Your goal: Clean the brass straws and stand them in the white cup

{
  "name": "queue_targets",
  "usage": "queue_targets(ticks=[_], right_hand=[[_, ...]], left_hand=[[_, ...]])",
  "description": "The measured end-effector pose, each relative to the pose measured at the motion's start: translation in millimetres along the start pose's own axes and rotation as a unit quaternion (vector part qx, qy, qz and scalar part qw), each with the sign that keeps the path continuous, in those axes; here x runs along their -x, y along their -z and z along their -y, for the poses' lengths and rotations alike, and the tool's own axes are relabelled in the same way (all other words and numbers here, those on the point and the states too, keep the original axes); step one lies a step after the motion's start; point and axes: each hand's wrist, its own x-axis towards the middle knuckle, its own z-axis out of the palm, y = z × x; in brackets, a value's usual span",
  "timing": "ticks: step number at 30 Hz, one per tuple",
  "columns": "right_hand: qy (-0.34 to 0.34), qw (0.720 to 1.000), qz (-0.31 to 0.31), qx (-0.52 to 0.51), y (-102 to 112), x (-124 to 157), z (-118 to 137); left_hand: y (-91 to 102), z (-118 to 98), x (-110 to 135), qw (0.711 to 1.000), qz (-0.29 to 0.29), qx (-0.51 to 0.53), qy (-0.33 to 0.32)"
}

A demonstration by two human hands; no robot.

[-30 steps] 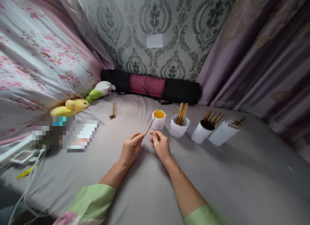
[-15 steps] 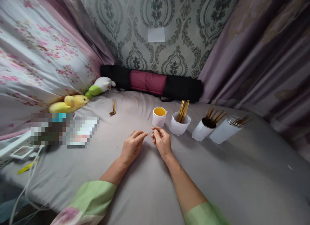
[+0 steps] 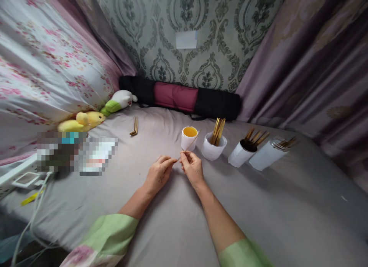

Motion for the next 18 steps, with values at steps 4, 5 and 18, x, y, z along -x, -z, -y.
queue_targets(ticks=[4, 5, 18], right_hand=[[-0.001, 1.0, 0.001, 0.008, 0.1, -0.5, -0.2], [0.001, 1.0, 0.002, 0.012, 0.2, -0.6, -0.4], [0.039, 0.997, -0.003, 0.062, 2.1, 0.2, -4.3]], left_hand=[[-3.5, 1.4, -1.2, 0.999, -0.009, 0.045, 0.007], [-3.8, 1.1, -1.7, 0.998, -0.01, 0.056, 0.009], [-2.1, -6.6, -3.9, 0.983, 0.021, 0.159, 0.086]])
